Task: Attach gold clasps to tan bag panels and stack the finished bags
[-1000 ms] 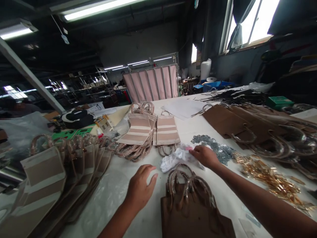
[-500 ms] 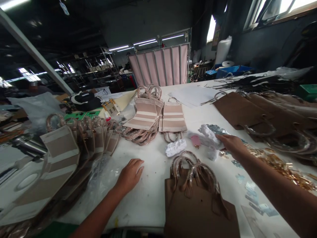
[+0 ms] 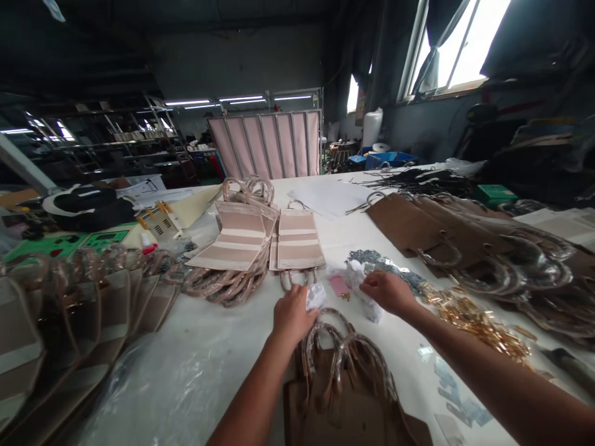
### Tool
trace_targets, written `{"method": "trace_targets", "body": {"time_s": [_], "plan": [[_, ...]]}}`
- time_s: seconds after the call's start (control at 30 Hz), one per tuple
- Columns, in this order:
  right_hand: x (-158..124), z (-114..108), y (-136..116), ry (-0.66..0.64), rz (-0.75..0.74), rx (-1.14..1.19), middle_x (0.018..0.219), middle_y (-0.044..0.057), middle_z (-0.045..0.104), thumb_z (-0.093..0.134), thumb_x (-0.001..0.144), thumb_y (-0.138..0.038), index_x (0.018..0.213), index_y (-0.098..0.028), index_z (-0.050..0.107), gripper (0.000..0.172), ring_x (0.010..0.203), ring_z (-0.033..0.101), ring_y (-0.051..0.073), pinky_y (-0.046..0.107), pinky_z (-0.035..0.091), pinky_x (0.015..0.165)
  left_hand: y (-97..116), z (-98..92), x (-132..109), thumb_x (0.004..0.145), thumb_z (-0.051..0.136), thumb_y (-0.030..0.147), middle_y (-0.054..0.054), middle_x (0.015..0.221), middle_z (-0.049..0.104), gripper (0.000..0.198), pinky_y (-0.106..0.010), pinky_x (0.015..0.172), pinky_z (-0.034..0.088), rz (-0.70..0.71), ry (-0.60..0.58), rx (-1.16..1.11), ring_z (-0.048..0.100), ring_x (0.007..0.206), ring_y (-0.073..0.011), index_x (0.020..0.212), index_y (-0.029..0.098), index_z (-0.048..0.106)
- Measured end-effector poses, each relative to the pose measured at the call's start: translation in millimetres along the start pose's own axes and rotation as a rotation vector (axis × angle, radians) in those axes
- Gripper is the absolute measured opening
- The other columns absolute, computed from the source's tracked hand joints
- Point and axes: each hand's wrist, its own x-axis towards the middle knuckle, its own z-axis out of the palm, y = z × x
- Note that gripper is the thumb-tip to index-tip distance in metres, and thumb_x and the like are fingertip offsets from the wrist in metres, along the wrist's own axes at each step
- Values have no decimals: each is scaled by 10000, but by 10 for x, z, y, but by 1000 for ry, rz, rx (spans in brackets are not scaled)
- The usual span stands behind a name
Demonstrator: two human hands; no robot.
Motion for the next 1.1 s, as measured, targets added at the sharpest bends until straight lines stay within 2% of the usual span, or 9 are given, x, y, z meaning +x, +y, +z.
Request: {"method": "trace_targets", "body": {"time_s": [0.13,0.27,0.4,0.47,0.6,0.7,0.77,0.9,1.1], "plan": [[137,-75,123,-12,-6,190,781,30,717,590,922,-533,868,-215,762,366,706,632,204,281,405,602,-78,160,92,835,728,250,-110,1240,696,440,-407,942,485,-51,88,-239,667,1118,-316,1272,238,677],[217,-131,157,29,51,383,631,10,631,669,799,-663,745,-201,734,469,599,548,187,283,360,546,15,253,311,904,700,407,-79,1088,752,355,-333,838,504,-134,174,-866,690,973,-258,1210,227,718],[247,-124,106,69,86,376,607,-7,605,659,818,-626,753,-207,734,430,573,510,169,281,353,545,191,454,516,862,762,536,-58,902,748,405,-256,697,489,-205,76,-1539,667,806,-188,1057,181,756],[264,-112,103,99,90,355,623,-6,615,644,842,-600,777,-212,733,404,581,517,171,280,361,547,229,547,548,804,814,553,-62,855,744,433,-258,673,504,-243,-1,-1745,668,756,-182,976,160,752],[290,-109,111,61,95,249,626,5,628,624,866,-533,757,-225,720,341,597,562,191,292,401,567,217,588,533,793,812,578,-76,809,737,471,-291,651,529,-267,-138,-1879,676,705,-194,975,148,755],[238,-107,-19,93,-32,147,845,54,729,673,850,-457,793,-226,723,243,765,661,235,327,483,685,222,550,530,722,908,443,-69,925,758,487,-286,721,544,-225,-108,-1896,694,793,-196,1092,166,753],[168,-65,-193,107,-101,269,1047,83,744,696,876,-475,1017,-230,744,287,909,689,257,350,530,771,248,547,540,660,957,345,-78,1038,765,563,-294,796,552,-185,-67,-1861,706,899,-217,1152,173,743],[45,143,-533,-103,-125,552,1142,81,723,832,799,-475,1431,-256,587,712,890,689,238,343,565,748,285,610,556,664,960,361,-94,1098,765,582,-306,797,557,-233,-32,-1912,721,938,-232,1167,185,726],[47,212,-519,-248,-25,970,1078,82,736,708,901,-522,1416,-248,583,596,932,714,272,371,578,804,272,632,560,684,946,417,-66,912,772,552,-278,707,555,-298,-92,-1999,719,761,-183,1121,166,722]]}}
